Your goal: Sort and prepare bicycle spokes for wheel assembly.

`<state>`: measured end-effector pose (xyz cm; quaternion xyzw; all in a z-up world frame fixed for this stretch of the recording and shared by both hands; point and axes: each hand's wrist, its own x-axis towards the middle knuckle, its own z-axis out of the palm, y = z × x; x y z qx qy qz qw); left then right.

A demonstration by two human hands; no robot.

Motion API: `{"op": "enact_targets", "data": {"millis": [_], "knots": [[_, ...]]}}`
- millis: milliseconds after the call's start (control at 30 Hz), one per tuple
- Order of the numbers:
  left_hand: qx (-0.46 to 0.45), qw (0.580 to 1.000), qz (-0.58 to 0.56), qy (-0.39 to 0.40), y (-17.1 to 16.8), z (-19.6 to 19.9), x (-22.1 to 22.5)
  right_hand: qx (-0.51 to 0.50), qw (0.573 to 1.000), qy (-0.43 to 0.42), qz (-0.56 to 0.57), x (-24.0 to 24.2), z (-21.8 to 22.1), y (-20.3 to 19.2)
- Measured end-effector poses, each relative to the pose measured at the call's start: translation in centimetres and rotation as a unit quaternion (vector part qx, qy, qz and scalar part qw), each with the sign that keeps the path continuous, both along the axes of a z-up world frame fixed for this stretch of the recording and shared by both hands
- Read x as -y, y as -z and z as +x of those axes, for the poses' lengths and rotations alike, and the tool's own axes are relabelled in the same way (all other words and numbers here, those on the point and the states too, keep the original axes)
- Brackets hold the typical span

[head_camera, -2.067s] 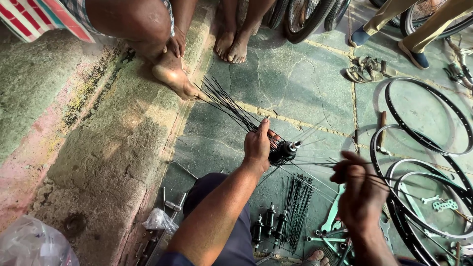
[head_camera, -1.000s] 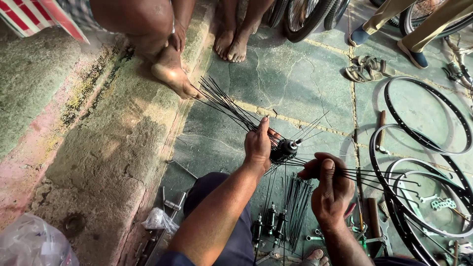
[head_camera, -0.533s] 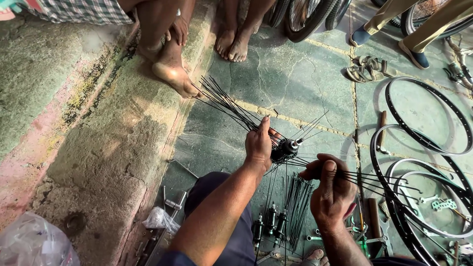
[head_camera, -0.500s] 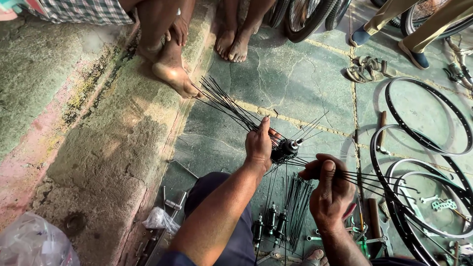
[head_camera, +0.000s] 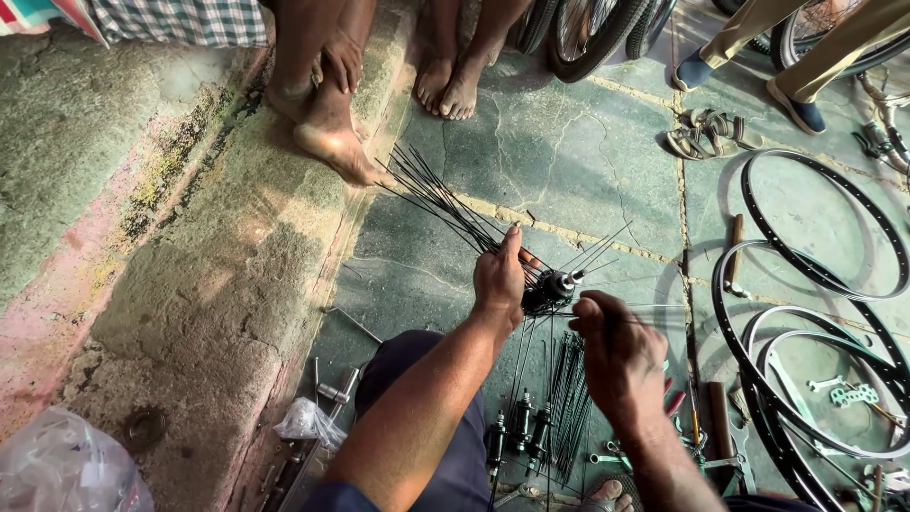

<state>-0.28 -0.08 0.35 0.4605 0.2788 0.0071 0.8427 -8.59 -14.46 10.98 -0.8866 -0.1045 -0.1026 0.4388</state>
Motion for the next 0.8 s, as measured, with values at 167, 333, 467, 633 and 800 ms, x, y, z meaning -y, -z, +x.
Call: {"op": "enact_targets", "data": {"millis": [167, 333, 467, 633, 800], "knots": [[0.015, 1.000, -0.008, -0.007, 1.0, 0.6, -0.1, -0.070, 0.987, 0.061, -0.132, 1.7, 0.6, -1.1], [0.014, 1.000, -0.018, -0.006, 0.3, 0.2, -0.3, -0.017, 0.994, 0.010, -0.109, 3.1, 0.4, -2.1], [-0.029, 1.000, -0.003, -0.006, 0.4, 0.4, -0.2, 0.019, 0.984, -0.031, -0.174, 4.2, 1.0, -0.1], [0.002, 1.000, -0.008, -0.018, 0.8, 0.6, 0.2, -0.105, 0.936, -0.068, -0.328, 0.4, 0.4, -1.2], [-0.063, 0.996, 0.053, 0.017, -0.3, 0.2, -0.2, 0.177, 0.947, -0.201, -0.178, 3.9, 0.7, 2.5]]}}
